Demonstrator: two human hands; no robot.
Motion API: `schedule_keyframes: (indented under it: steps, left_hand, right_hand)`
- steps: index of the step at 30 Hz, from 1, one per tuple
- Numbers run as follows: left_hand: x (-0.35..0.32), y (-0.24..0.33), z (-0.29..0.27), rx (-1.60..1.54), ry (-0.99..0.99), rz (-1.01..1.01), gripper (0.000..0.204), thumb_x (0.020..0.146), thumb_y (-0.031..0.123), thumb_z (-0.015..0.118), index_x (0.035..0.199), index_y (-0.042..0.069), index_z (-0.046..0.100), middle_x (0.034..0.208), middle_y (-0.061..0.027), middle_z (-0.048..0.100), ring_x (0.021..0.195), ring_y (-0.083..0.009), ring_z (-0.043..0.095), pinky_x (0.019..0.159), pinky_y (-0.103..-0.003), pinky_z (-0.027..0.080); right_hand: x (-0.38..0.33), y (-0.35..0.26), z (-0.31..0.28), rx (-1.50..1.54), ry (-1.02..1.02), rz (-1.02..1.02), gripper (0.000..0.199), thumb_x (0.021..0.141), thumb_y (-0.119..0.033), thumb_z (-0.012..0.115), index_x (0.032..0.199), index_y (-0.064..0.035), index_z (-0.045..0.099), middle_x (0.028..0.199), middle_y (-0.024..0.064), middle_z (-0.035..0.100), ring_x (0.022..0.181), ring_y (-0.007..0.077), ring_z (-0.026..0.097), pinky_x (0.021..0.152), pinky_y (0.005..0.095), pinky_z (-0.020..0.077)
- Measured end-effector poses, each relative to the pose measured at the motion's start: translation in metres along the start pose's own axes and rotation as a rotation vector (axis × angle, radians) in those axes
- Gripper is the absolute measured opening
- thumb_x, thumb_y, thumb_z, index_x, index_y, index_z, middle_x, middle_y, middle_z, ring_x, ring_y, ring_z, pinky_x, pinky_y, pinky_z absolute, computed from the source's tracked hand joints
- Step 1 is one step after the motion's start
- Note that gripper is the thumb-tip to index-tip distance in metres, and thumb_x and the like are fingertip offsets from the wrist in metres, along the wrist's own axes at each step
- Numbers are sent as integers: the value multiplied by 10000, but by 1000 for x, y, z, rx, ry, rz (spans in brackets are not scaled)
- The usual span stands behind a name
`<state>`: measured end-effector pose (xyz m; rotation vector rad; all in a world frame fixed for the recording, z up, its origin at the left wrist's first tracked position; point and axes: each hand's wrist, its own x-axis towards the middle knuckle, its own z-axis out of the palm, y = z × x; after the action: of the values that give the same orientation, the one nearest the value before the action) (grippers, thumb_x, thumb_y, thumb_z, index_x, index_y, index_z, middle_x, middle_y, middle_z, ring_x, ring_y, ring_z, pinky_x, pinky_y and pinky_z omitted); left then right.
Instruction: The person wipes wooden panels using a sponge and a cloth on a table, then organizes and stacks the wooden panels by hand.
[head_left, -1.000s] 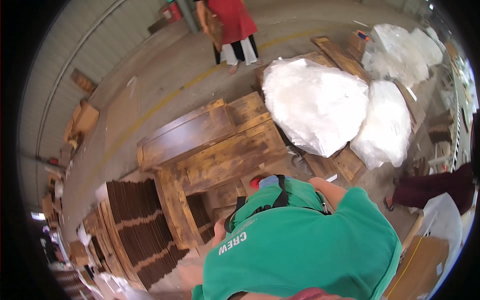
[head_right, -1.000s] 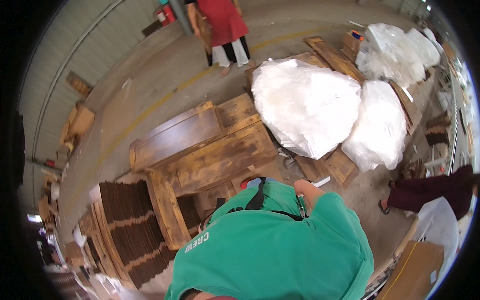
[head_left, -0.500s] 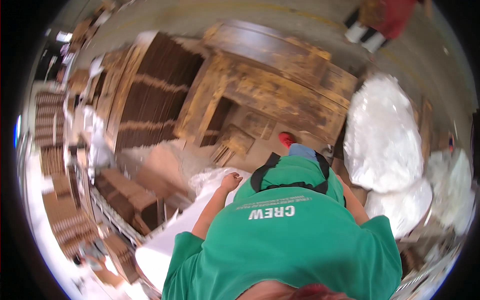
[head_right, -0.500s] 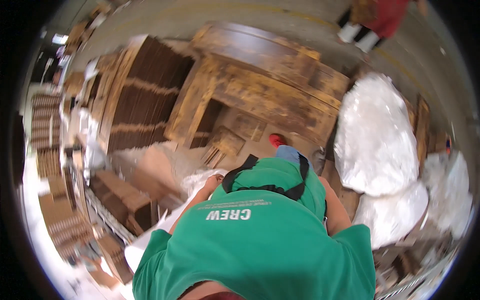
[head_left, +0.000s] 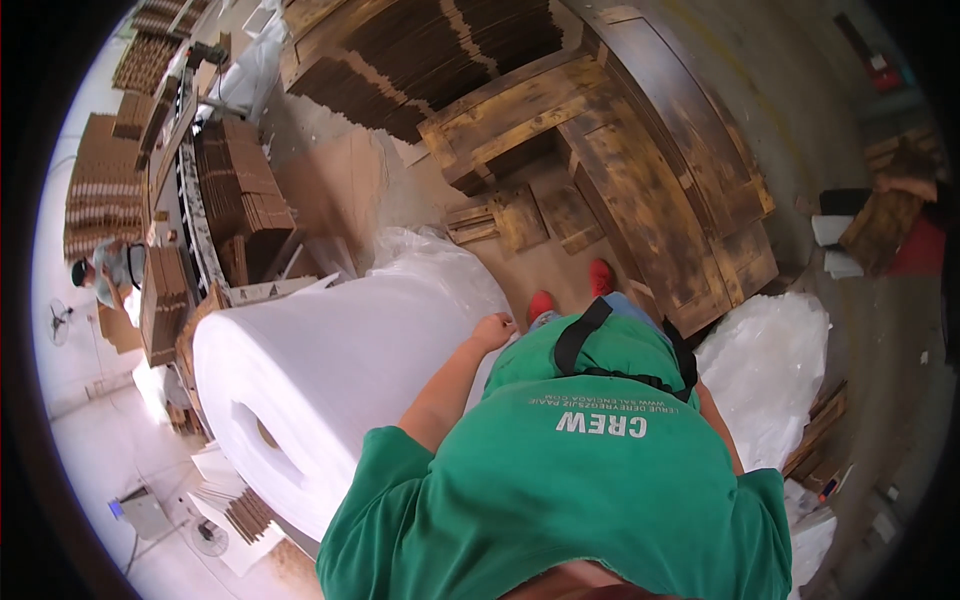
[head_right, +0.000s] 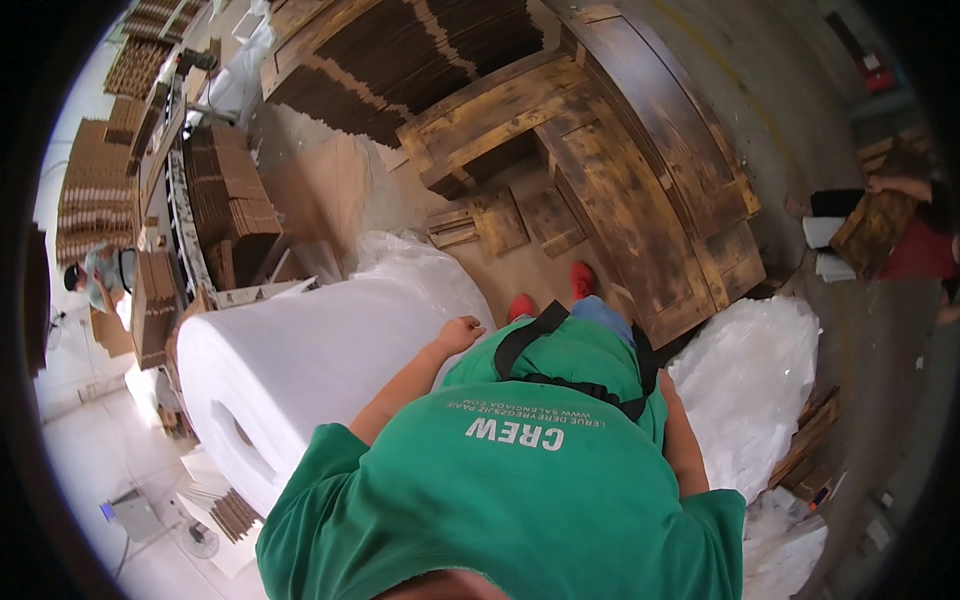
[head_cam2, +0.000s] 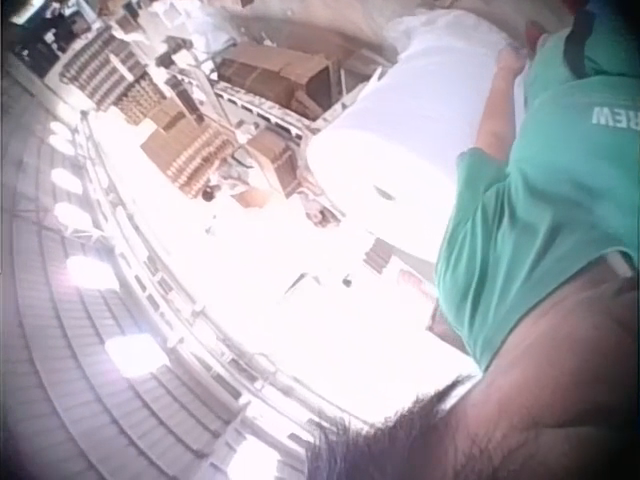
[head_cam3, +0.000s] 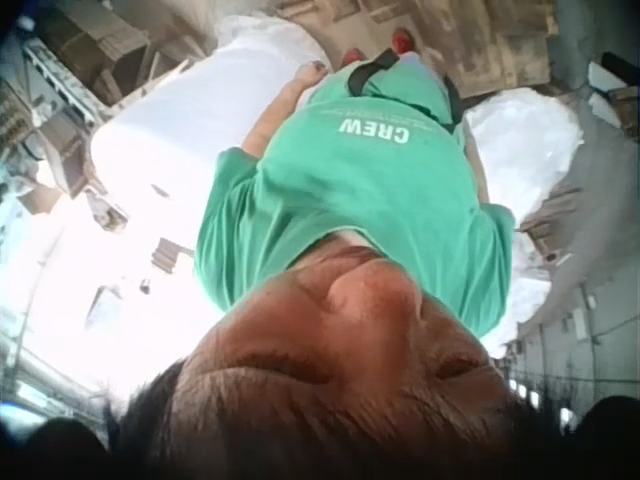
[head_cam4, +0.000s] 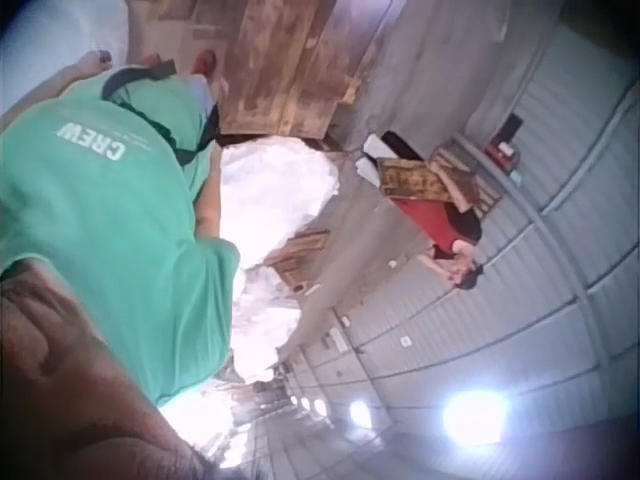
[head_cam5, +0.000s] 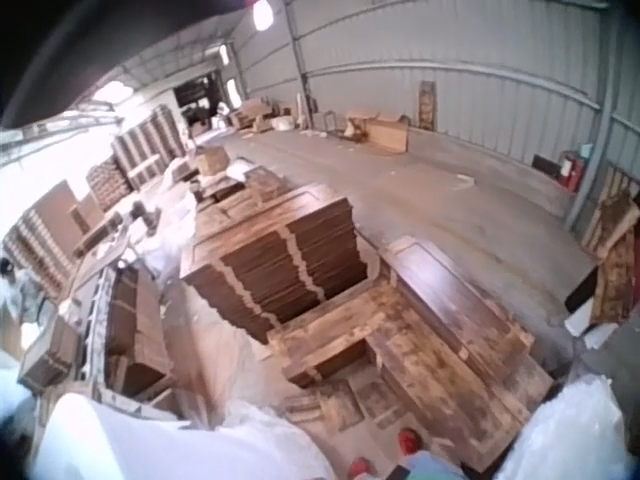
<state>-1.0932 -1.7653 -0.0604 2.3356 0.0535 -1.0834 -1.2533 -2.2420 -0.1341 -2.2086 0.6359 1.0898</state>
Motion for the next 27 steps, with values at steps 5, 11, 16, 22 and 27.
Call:
schedule_keyframes:
  steps: [5, 11, 16, 22, 27]
  left_hand:
    - [-13, 5, 23, -113, -20, 7, 340, 777, 346, 586, 969, 73, 653, 915, -162, 650, 879, -320, 612, 798, -388, 474]
    - [-8, -38, 11, -21, 43, -56, 349, 778, 345, 586, 949, 47, 649, 930, -170, 645, 895, -334, 604, 803, -392, 472]
    - [26, -32, -19, 183, 29, 57, 384, 800, 391, 552, 829, 16, 634, 875, -209, 627, 860, -362, 595, 764, -441, 471]
    - [97, -124, -17, 258, -80, 76, 357, 776, 379, 575, 897, 57, 668, 833, -211, 634, 857, -363, 613, 761, -420, 478]
    - [177, -27, -53, 523, -49, 345, 336, 774, 350, 584, 941, 71, 669, 880, -201, 642, 900, -344, 616, 784, -398, 479]
  right_hand:
    - [-1, 4, -16, -35, -6, -8, 375, 793, -338, 477, 998, -58, 620, 1031, 213, 600, 994, 382, 560, 829, 452, 450]
    - [4, 6, -18, -17, 0, -37, 375, 797, -345, 469, 1001, -69, 620, 1031, 213, 599, 995, 384, 558, 832, 452, 449]
    - [5, 65, 12, 30, 86, -96, 375, 800, -352, 462, 1003, -78, 619, 1031, 214, 599, 996, 386, 557, 834, 453, 449]
    - [-55, -54, -15, -73, 41, -7, 348, 794, -304, 480, 941, -43, 658, 1028, 180, 619, 978, 344, 587, 817, 435, 476]
    - [-66, -27, 41, 190, 249, 134, 379, 795, -377, 487, 971, -82, 648, 977, 194, 624, 930, 358, 595, 795, 452, 474]
